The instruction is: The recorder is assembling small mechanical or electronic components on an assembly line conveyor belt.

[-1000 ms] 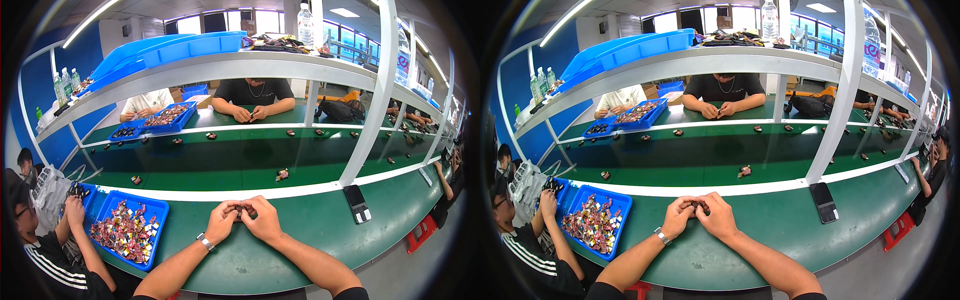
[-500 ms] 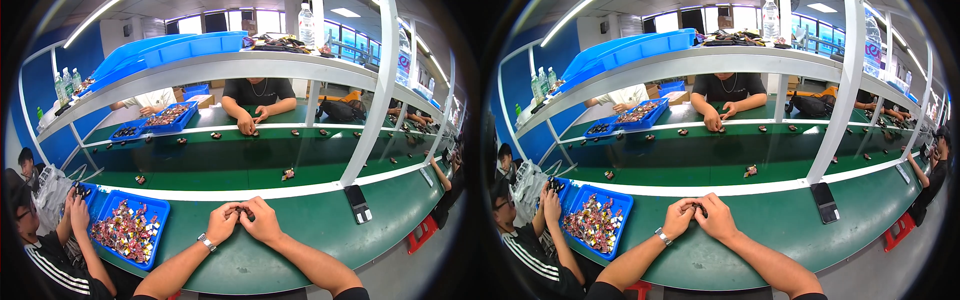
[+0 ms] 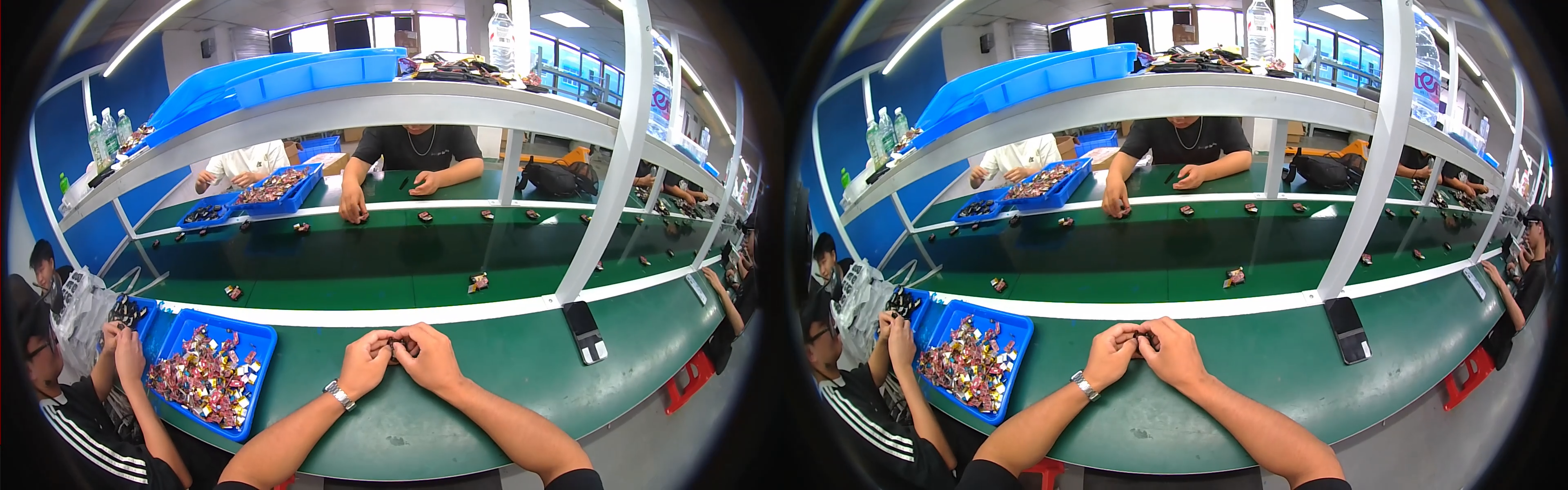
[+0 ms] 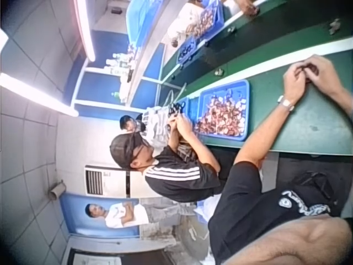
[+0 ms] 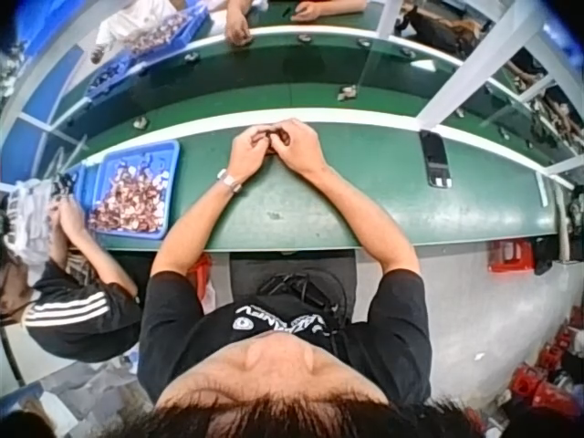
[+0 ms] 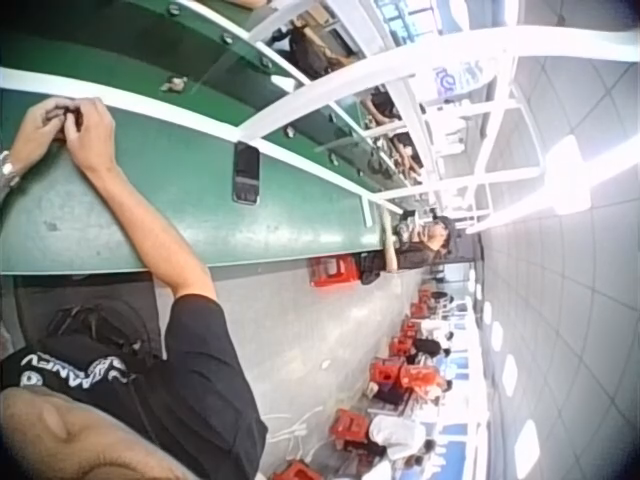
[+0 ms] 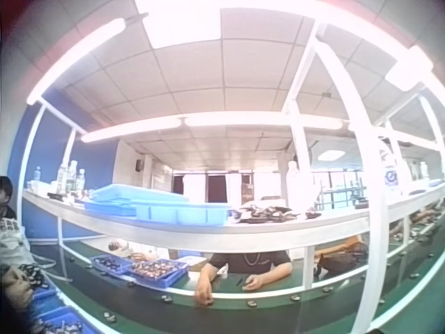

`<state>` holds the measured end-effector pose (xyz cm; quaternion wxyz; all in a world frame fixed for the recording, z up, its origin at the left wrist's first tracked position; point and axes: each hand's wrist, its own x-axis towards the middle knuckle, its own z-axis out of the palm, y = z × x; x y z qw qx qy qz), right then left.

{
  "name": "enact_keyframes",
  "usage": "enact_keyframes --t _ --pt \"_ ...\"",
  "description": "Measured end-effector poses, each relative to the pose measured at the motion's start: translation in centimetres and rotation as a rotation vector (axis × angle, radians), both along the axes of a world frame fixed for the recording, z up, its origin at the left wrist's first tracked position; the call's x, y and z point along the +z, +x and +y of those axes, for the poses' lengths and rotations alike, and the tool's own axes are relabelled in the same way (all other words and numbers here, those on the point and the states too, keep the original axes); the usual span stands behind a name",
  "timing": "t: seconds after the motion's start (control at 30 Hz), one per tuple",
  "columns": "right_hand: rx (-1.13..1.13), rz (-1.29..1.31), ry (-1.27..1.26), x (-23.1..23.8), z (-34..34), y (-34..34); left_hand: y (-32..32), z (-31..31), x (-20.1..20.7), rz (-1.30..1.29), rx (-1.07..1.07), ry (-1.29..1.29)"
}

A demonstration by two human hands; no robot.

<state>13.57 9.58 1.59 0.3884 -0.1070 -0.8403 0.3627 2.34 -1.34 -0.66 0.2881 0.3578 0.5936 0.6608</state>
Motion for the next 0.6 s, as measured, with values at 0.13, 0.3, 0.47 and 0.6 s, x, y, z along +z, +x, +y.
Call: enact_keyframes --t 0.13,0.3,0.47,0.6 --pt "0.021 0.011 -0.013 -0.1 -0.3 -0.1 0.4 -0.1 0.7 0.126 0.043 -0.036" --pt "0.045 0.011 -0.008 0.1 -0.2 -0.2 0.3 -0.2 1.5 0.230 0.091 -0.063" --pt "-0.077 0.043 -0.058 0.0 3.5 -2.6 -1.1 0.1 1.4 0.203 0.239 0.050" --pt "-0.282 -0.052 -0.168 -1.5 10.7 -6.9 -2.2 -0.2 0.9 0.187 0.211 -0.023"
